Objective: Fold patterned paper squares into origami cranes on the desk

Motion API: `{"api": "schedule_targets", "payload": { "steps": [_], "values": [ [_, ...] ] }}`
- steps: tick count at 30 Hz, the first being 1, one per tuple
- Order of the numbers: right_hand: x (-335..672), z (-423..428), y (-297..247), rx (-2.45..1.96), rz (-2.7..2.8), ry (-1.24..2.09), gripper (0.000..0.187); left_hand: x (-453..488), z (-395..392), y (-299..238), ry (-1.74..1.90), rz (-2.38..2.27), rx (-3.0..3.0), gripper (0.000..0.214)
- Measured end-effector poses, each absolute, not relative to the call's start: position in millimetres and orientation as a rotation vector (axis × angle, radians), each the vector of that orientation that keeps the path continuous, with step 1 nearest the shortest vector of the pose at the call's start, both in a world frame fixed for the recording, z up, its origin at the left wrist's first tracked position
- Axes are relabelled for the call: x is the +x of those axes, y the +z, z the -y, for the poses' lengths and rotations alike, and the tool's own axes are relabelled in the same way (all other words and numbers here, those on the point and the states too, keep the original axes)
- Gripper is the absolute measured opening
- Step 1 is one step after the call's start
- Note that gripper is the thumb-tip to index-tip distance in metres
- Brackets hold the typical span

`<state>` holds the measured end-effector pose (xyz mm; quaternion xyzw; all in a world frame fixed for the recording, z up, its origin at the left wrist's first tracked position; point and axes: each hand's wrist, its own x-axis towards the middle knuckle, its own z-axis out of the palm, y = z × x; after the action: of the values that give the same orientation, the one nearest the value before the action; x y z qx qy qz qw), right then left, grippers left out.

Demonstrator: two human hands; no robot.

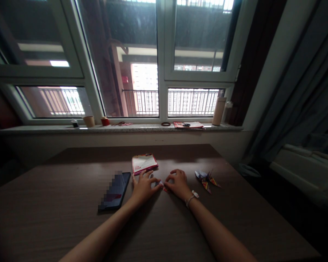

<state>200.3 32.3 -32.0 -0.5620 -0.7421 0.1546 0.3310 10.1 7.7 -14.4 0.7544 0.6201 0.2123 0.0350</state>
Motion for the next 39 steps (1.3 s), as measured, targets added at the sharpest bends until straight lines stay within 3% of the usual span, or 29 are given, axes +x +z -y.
{"api": "schedule_targets", "payload": {
  "steps": [26,39],
  "values": [
    [200,-35,-25,-1.554,2.065,0.431,0.016,9,-9,-4,0.434,-1.859,2.216,0.038],
    [197,-29,-29,-1.479,2.043,0.358,0.013,6,-14,-17,0.576,-1.8,2.294,0.03]
  ]
}}
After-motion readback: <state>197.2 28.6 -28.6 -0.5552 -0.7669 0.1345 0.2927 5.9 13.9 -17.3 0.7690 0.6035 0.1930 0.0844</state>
